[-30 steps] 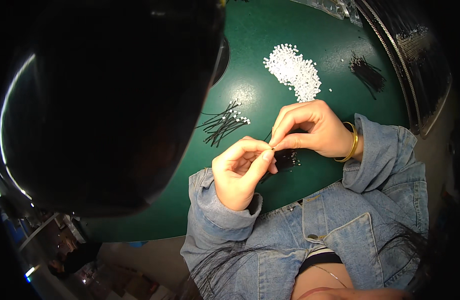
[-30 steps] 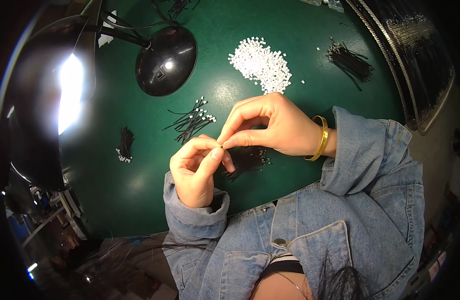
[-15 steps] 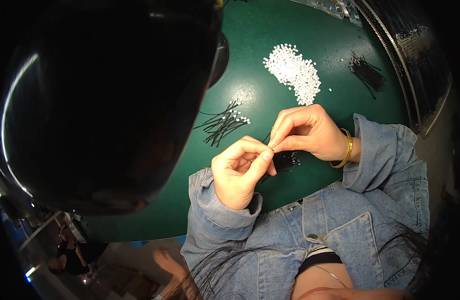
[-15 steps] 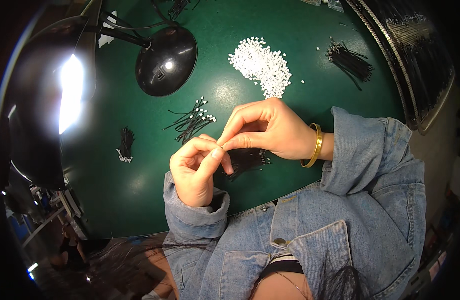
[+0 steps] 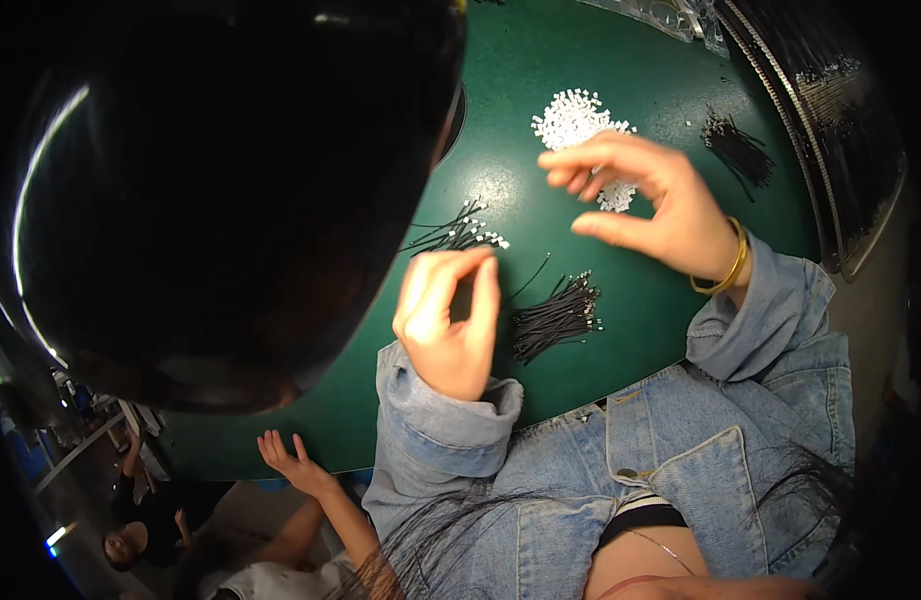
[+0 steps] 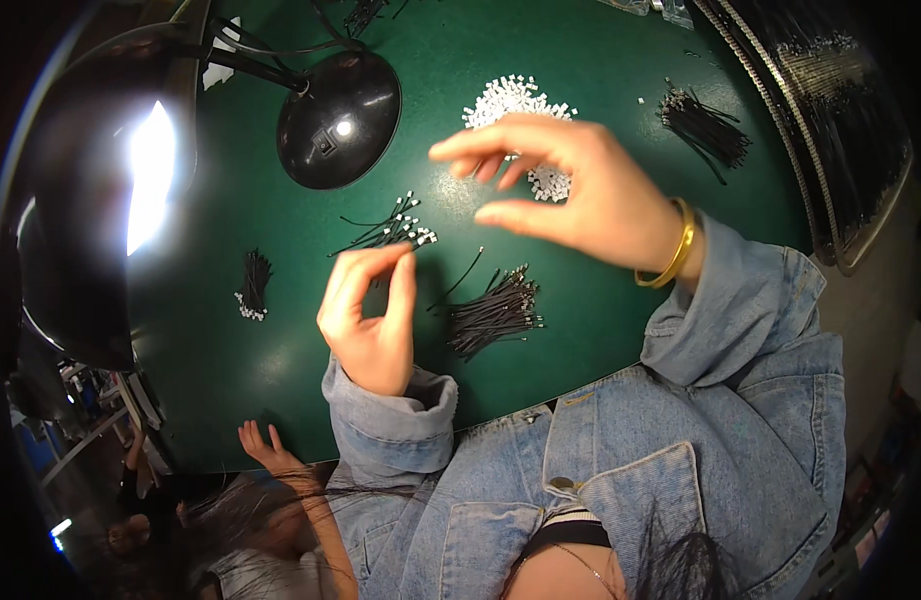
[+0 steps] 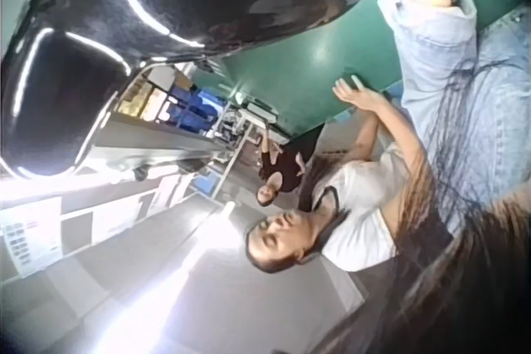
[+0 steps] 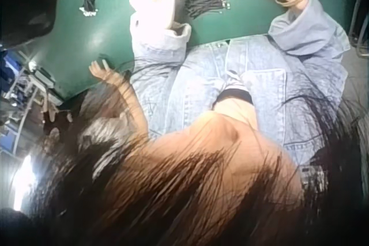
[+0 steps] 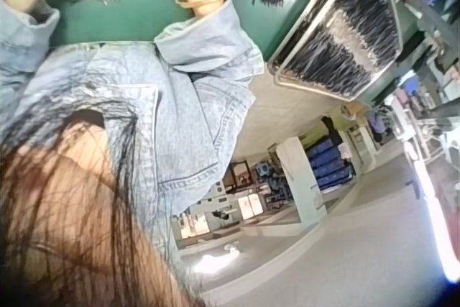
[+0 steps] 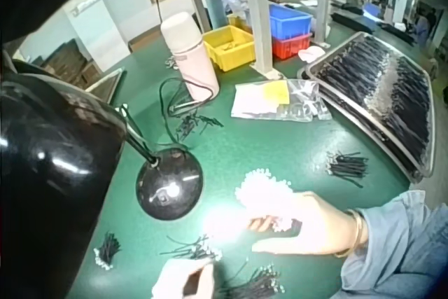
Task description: Assembling small electronic components by manually attaching LEDs to wire leads on a factory workbench.
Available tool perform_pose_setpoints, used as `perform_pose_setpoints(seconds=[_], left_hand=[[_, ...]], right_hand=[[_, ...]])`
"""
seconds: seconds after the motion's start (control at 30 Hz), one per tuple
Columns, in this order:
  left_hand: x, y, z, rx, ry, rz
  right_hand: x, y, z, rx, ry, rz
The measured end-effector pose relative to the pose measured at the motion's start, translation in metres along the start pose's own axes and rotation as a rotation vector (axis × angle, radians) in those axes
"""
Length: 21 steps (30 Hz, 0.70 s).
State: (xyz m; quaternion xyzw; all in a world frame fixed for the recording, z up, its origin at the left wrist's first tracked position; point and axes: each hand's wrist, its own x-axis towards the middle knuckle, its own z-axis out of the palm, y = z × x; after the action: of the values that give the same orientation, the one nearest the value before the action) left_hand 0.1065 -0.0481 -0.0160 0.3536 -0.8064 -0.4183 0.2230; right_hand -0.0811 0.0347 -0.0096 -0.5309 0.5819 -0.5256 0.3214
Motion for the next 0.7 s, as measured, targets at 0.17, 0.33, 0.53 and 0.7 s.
perform_pose_setpoints(seconds=[0.17, 0.33, 0.53, 0.7], left_hand=[[0.003, 0.001, 0.007, 0.51, 0.038, 0.312], [-0.005, -0.006, 0.027, 0.5, -0.17, 0.275], [-0.003, -0.011, 0.015, 0.415, -0.15, 0.291], [-0.011, 0.001, 0.01, 0.346, -0.084, 0.324]], right_hand=[[0.004, 0.013, -0.024, -0.53, 0.054, -0.073], [0.001, 0.017, -0.028, -0.748, -0.053, -0.032], [-0.02, 0.003, -0.058, -0.877, 0.219, -0.042], [-0.077, 0.027, -0.093, -1.212, 0.296, 0.136]])
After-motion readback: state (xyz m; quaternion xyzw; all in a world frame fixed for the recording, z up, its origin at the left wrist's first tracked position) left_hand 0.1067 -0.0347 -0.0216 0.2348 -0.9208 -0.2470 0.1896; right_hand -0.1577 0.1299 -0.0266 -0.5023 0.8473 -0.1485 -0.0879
